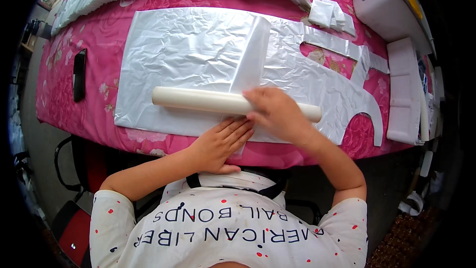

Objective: The person wraps small white rectangular items in clear plastic film on a pink floral tablecloth. They unroll the film, place an item on it, fold the film over, and smooth it down, repeating this process for several items.

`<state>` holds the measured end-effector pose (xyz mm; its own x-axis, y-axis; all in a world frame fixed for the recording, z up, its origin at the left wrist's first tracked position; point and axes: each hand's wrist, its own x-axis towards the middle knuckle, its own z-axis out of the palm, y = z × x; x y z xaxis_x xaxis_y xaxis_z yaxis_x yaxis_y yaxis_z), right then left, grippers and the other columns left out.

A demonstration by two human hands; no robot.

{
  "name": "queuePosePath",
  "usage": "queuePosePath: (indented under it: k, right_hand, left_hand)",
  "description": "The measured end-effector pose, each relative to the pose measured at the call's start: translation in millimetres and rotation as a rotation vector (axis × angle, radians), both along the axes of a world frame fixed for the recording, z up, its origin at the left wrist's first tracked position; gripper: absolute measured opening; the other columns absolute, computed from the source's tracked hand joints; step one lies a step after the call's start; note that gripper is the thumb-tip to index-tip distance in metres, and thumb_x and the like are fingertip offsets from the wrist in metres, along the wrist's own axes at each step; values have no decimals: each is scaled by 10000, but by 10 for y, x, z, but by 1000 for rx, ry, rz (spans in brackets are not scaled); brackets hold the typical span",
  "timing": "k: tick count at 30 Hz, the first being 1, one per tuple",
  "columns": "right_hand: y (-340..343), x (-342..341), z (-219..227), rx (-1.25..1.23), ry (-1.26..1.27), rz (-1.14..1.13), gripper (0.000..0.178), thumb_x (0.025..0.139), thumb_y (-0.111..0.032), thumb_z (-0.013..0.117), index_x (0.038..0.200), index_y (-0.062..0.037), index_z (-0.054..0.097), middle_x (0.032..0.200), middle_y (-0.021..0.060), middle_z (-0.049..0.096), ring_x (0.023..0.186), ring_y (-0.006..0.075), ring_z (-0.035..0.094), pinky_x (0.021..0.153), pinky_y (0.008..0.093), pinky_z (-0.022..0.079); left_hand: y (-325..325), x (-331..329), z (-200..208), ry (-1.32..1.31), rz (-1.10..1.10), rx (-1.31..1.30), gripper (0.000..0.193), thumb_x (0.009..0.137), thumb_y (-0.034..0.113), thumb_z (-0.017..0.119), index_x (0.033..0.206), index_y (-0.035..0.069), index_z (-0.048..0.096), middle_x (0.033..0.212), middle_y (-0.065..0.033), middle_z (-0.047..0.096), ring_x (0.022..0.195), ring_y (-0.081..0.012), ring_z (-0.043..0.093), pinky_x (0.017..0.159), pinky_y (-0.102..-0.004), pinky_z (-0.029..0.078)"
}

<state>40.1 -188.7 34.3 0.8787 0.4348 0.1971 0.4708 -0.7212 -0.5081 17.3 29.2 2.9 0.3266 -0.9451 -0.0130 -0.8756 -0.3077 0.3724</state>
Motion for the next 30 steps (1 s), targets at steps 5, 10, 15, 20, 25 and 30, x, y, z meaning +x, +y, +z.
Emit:
queuePosePath:
  k: [5,10,15,20,25,30]
  right_hand:
    - [-261,-95,-57,-72,-56,-154,477,716,-146,680,1175,-95,561,998,107,609,922,289,555,813,387,442]
    - [-1043,116,-111,-197,-221,-523,449,785,-188,637,1213,-95,539,1051,112,592,940,293,542,836,379,423]
    - [-915,-43,55,-137,-72,-422,464,752,-143,652,1202,-100,547,1068,116,584,950,296,542,833,375,424]
    - [-289,-365,63,-92,-30,-102,476,683,-102,685,1147,-115,578,1070,78,587,970,271,534,868,387,409]
    - [-162,1,-12,-114,-138,-81,466,684,-67,673,1139,-110,580,1068,69,589,984,270,530,902,385,379]
    - [-227,775,-178,-90,-266,-144,445,729,-92,643,1168,-107,571,1046,85,609,983,278,536,881,380,388]
  left_hand:
    - [-4,-43,20,-23,8,30,877,775,594,459,1351,-46,291,1442,-187,241,1355,-294,200,1104,-410,141]
    - [21,-15,32,-25,-39,-20,850,797,579,451,1365,-29,272,1462,-174,201,1368,-279,174,1104,-418,133]
    - [106,64,25,44,-44,-45,816,796,536,490,1363,-13,286,1463,-169,204,1371,-274,166,1103,-440,123]
    - [23,-103,-18,-46,-3,-1,754,790,497,511,1338,6,348,1429,-176,278,1352,-298,214,1095,-470,120]
    - [-7,-260,-51,-85,71,37,707,801,456,516,1341,26,362,1440,-162,266,1355,-287,209,1101,-460,108]
    - [8,-241,-61,-81,44,7,709,809,432,518,1365,36,325,1458,-157,228,1364,-278,188,1101,-447,113]
